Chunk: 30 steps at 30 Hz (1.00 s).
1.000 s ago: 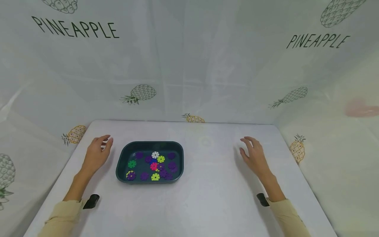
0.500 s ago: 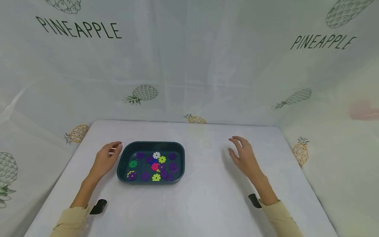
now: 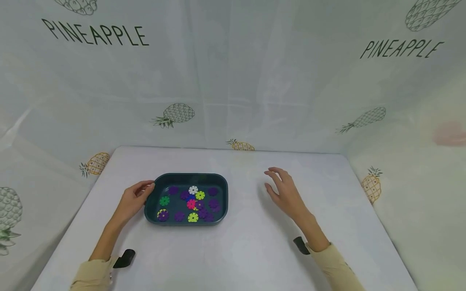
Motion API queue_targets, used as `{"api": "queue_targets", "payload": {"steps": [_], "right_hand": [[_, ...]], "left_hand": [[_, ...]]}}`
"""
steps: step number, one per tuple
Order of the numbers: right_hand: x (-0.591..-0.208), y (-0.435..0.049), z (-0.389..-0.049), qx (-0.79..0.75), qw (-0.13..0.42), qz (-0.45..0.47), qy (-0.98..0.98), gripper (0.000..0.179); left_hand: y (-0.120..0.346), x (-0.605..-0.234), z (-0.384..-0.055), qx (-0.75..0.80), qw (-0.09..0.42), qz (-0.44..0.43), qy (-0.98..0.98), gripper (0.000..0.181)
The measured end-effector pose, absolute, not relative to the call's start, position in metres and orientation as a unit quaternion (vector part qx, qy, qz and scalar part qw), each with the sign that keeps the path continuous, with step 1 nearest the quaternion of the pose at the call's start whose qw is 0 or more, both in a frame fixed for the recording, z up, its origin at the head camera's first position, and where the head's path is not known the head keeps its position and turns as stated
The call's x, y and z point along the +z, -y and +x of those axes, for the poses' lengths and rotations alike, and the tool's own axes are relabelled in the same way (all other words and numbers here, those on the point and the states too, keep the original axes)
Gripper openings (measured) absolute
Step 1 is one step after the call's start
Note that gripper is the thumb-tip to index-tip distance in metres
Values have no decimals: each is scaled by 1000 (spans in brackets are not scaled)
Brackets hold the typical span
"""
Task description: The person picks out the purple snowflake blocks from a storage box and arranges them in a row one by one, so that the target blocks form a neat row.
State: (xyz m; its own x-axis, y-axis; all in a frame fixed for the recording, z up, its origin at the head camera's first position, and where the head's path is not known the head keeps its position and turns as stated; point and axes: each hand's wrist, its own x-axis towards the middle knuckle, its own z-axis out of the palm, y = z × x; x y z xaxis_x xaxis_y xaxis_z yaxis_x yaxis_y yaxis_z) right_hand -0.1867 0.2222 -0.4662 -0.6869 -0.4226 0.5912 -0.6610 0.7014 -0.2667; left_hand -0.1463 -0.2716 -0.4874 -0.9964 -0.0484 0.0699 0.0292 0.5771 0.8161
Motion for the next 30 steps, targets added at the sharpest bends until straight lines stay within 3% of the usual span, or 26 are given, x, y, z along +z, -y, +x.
{"api": "queue_targets", "payload": {"steps": [8, 16, 24, 30], "right_hand": [[-467, -195, -187, 258, 237, 333, 875, 38], [-466, -165, -185, 315, 160, 336, 873, 33], [-465, -131, -182, 390, 65, 352, 849, 30], [-468, -109, -183, 383, 29, 384, 840, 30]], "left_hand": [[274, -491, -145, -511, 24, 20, 859, 50], [273, -490, -149, -561, -23, 73, 824, 59], [270, -486, -150, -560, -39, 88, 823, 63], [270, -484, -148, -553, -43, 97, 826, 66]]}}
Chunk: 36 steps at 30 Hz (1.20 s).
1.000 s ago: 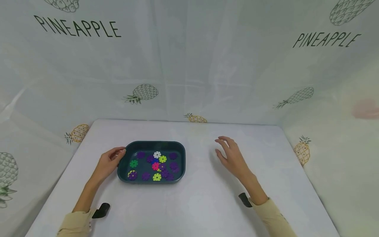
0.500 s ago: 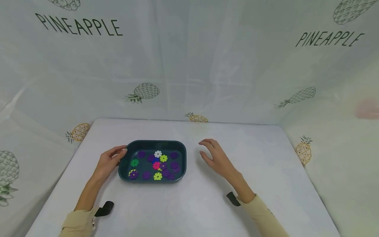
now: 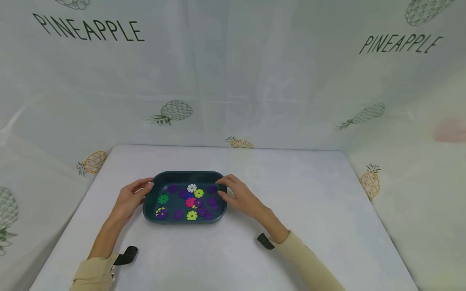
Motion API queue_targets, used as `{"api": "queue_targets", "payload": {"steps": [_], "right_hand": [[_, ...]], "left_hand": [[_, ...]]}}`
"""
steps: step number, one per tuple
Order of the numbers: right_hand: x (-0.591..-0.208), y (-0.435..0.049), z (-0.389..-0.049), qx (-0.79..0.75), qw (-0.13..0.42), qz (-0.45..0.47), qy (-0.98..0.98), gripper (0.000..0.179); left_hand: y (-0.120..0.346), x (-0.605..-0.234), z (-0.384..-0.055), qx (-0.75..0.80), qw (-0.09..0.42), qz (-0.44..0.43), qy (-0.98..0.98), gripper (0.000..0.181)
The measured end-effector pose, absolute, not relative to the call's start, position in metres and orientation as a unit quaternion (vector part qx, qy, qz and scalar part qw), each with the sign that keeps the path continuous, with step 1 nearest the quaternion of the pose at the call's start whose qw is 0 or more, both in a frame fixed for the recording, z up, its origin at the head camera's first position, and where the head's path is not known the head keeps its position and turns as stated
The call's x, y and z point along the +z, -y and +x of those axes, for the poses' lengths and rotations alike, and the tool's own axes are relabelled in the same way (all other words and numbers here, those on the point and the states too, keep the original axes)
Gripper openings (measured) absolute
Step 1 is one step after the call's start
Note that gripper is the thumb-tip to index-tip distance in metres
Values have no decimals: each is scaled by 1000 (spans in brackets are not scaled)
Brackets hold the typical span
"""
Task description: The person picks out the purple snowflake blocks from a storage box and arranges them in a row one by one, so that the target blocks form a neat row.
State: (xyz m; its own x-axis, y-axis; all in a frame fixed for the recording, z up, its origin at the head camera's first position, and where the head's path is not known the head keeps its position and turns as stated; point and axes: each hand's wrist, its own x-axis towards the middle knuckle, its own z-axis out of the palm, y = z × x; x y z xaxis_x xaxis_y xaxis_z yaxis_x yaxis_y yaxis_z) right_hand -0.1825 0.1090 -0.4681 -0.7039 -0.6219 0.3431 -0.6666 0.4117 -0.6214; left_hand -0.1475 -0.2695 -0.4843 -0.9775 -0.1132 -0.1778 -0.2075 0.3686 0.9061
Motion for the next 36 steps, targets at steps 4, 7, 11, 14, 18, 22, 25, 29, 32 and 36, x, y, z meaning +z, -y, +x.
{"api": "queue_targets", "payload": {"steps": [4, 7, 11, 14, 18, 22, 25, 29, 32, 36], "right_hand": [[-470, -96, -184, 366, 30, 399, 841, 30], [-470, -89, -184, 347, 34, 411, 843, 29], [-470, -80, -185, 314, 44, 423, 849, 27], [-472, -72, -185, 292, 46, 431, 853, 27], [-475, -60, -184, 253, 32, 438, 862, 29], [-477, -49, -182, 206, 27, 443, 872, 26], [-479, -43, -180, 171, 26, 439, 882, 26], [-482, -40, -177, 137, 12, 417, 898, 31], [-483, -38, -176, 123, 4, 404, 906, 33], [-484, -35, -178, 113, 2, 402, 909, 29]], "left_hand": [[270, -483, -147, 553, 43, -99, -826, 67], [269, -483, -148, 562, 46, -97, -820, 67], [267, -484, -149, 568, 46, -96, -816, 68], [266, -484, -149, 563, 46, -100, -819, 68], [267, -484, -148, 556, 44, -104, -823, 67], [267, -484, -147, 556, 38, -107, -824, 67], [267, -484, -147, 557, 35, -111, -822, 67], [267, -485, -148, 572, 48, -111, -811, 67], [268, -484, -151, 598, 66, -116, -790, 66], [271, -482, -156, 626, 79, -132, -765, 61]]}}
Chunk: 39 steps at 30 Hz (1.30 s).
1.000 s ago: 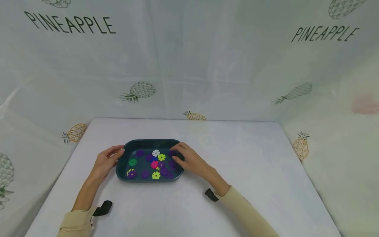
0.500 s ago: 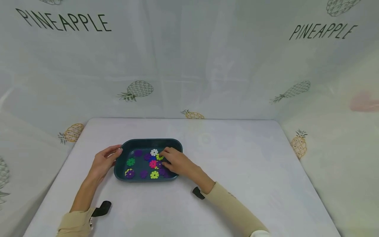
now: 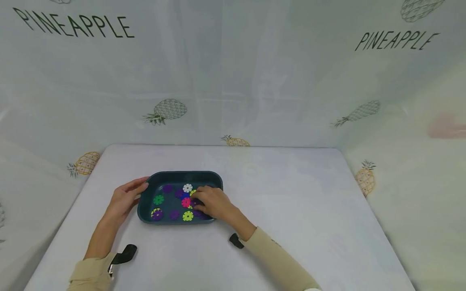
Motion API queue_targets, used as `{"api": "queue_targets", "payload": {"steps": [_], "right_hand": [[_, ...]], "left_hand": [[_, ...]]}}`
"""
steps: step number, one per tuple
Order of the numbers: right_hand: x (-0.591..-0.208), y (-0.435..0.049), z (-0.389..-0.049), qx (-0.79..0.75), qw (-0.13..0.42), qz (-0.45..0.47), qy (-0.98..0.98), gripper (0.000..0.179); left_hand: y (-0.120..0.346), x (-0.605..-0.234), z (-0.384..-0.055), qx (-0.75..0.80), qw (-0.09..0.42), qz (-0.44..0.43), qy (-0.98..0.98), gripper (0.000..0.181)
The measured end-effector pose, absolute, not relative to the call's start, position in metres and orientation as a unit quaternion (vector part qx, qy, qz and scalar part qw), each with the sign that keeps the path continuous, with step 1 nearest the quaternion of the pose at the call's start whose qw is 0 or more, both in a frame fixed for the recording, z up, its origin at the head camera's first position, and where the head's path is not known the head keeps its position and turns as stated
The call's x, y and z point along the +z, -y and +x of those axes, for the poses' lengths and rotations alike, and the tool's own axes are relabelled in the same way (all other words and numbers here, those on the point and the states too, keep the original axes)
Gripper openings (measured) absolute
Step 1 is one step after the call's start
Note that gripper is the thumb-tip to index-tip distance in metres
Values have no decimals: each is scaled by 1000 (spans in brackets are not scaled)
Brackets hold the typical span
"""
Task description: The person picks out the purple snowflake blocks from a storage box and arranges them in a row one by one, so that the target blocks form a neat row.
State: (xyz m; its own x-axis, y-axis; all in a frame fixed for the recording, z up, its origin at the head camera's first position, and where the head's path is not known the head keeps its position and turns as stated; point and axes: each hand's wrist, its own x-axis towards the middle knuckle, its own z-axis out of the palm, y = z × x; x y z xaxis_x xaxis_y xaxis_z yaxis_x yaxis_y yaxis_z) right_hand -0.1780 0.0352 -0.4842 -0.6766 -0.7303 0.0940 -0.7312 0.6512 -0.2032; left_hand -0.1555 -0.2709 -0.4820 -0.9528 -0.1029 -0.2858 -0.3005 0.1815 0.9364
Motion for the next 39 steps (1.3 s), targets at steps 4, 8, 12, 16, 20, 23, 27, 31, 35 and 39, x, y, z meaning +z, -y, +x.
{"api": "queue_targets", "payload": {"steps": [4, 8, 12, 16, 20, 23, 27, 31, 35, 39], "right_hand": [[-484, -32, -178, 110, 7, 405, 908, 26], [-483, -34, -178, 124, 13, 403, 907, 24], [-485, -37, -177, 158, 11, 399, 903, 22], [-486, -39, -178, 214, 10, 401, 891, 16], [-485, -42, -180, 289, 28, 415, 862, 13], [-485, -46, -182, 343, 46, 425, 837, 14], [-483, -51, -186, 382, 58, 423, 820, 17], [-480, -59, -190, 404, 49, 393, 825, 18], [-475, -68, -195, 439, 42, 348, 828, 17], [-470, -79, -200, 459, 54, 318, 828, 17]], "left_hand": [[275, -481, -156, 624, 76, -132, -766, 59], [274, -483, -156, 603, 72, -120, -785, 65], [274, -485, -157, 576, 67, -103, -808, 67], [273, -484, -157, 561, 63, -94, -820, 66], [271, -482, -155, 554, 61, -94, -825, 66], [270, -480, -155, 553, 55, -96, -826, 66], [268, -479, -155, 556, 45, -99, -824, 64], [268, -480, -154, 559, 40, -99, -822, 63], [268, -480, -154, 563, 40, -98, -820, 63], [269, -481, -154, 562, 41, -97, -820, 64]]}}
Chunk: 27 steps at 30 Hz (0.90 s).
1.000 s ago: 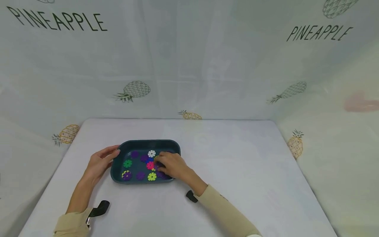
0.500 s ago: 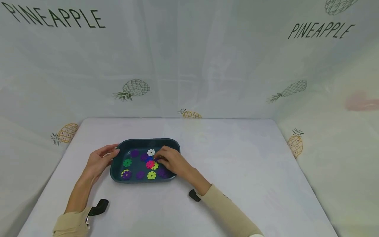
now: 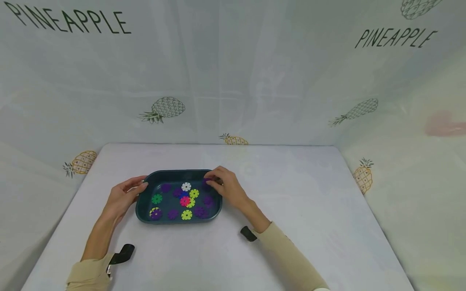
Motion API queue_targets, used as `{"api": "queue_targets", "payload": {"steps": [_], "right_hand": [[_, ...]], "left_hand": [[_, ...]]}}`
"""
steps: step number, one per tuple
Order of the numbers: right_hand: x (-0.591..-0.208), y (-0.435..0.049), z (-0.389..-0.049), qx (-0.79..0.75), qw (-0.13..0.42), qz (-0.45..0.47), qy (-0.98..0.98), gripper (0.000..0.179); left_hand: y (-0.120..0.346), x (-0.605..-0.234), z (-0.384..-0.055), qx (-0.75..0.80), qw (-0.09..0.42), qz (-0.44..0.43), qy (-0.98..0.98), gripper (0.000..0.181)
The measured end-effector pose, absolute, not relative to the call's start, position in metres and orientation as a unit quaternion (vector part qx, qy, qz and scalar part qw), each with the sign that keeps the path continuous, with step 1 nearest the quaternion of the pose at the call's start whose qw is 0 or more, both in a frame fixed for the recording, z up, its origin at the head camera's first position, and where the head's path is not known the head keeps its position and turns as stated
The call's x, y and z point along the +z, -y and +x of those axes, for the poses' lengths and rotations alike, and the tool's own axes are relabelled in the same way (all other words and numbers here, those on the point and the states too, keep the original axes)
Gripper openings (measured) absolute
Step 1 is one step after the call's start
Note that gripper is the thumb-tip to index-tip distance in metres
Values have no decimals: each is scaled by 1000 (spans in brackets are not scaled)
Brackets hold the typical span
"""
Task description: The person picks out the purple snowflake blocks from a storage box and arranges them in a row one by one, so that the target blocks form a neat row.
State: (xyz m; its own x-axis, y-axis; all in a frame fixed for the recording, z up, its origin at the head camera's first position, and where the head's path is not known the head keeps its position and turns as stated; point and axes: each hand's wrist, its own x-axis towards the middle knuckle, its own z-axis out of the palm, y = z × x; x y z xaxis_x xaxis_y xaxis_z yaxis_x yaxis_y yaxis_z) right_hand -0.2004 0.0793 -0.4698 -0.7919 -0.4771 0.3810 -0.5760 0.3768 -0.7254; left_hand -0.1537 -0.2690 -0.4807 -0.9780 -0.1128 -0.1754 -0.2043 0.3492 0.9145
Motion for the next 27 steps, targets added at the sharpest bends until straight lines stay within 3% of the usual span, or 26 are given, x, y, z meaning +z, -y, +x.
{"api": "queue_targets", "payload": {"steps": [17, 27], "right_hand": [[-487, -130, -233, 526, 112, 152, 829, 15], [-508, -142, -245, 494, 68, 70, 864, 14]], "left_hand": [[273, -479, -155, 567, 46, -87, -818, 63], [274, -481, -154, 573, 48, -85, -814, 63]]}}
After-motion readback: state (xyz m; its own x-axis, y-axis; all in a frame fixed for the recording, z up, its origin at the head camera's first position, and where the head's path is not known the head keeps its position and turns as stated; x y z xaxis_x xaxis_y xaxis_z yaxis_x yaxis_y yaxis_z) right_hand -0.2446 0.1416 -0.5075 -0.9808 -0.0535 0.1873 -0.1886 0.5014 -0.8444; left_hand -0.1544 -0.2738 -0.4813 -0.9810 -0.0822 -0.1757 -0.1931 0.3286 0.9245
